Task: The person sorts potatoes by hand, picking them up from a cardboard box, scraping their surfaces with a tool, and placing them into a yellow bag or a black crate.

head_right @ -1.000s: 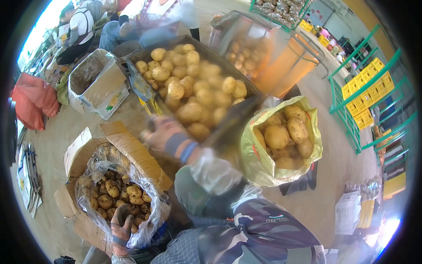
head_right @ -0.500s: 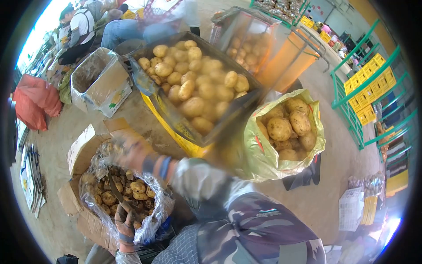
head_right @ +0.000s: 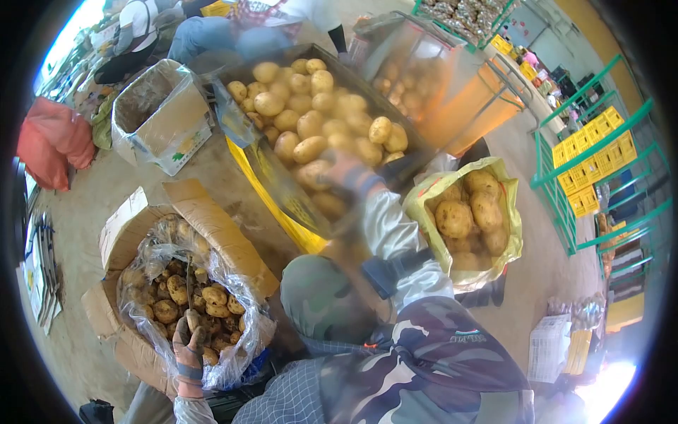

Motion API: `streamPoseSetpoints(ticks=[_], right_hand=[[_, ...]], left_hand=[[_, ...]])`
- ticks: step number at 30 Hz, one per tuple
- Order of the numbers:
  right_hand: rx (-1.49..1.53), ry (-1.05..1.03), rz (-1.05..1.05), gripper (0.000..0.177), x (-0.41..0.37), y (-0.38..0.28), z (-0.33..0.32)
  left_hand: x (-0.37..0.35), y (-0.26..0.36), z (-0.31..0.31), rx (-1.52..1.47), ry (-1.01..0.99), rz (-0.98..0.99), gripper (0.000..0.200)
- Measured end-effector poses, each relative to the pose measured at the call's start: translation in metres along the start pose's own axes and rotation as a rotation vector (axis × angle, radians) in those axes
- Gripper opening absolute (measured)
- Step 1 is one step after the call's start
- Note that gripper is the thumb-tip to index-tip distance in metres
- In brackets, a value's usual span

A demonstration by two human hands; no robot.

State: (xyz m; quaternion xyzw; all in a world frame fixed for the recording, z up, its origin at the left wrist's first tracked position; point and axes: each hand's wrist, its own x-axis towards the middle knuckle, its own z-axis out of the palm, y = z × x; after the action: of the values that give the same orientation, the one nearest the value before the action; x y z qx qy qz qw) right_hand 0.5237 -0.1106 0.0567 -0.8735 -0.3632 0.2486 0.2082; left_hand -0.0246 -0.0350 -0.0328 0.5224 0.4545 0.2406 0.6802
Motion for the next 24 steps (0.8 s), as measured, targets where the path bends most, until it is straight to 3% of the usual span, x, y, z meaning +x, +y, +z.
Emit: streamPoseSetpoints(ticks=[2,5,6,9,12,15,16,18,20,22,24], right_hand=[[-0.118,-0.050,-0.004,0.066,-0.002,-0.008,-0.007],[-0.732,0.048,-0.034,0.063,0.015,-0.025,-0.006],[-0.554,0.119,-0.010,0.062,-0.002,-0.057,-0.021],[-0.562,0.119,-0.137,0.066,0.032,-0.063,-0.016],[-0.857,-0.096,-0.038,0.073,0.056,-0.083,0.008],[-0.895,-0.158,-0.106,0.076,0.052,-0.096,0.007],[-0.797,-0.131,-0.069,0.084,0.066,-0.082,0.004],[-0.574,-0.078,-0.136,0.065,0.034,-0.096,-0.029],[-0.397,0.035,-0.096,0.058,0.011,-0.093,-0.047],[-0.270,0.230,0.057,0.062,-0.004,-0.079,-0.058],[-0.477,0.294,0.046,0.079,-0.035,-0.064,-0.044]], left_hand=[[0.001,-0.002,0.004,-0.005,-0.001,0.008,0.050],[0.002,0.002,0.008,0.042,-0.010,-0.028,0.047],[0.001,0.008,0.011,0.064,-0.017,-0.042,0.046],[0.000,0.003,0.007,0.144,-0.025,0.006,0.047],[-0.004,0.009,0.008,0.221,-0.061,0.035,0.046],[-0.005,0.019,0.016,0.241,-0.062,0.101,0.041],[-0.007,0.025,0.016,0.260,-0.075,0.104,0.040],[-0.009,0.036,0.020,0.264,-0.071,0.102,0.038],[-0.014,0.045,0.024,0.244,-0.041,0.077,0.035],[-0.014,0.046,0.023,0.290,-0.058,0.084,0.034],[-0.012,0.050,0.027,0.306,-0.088,0.107,0.031]])
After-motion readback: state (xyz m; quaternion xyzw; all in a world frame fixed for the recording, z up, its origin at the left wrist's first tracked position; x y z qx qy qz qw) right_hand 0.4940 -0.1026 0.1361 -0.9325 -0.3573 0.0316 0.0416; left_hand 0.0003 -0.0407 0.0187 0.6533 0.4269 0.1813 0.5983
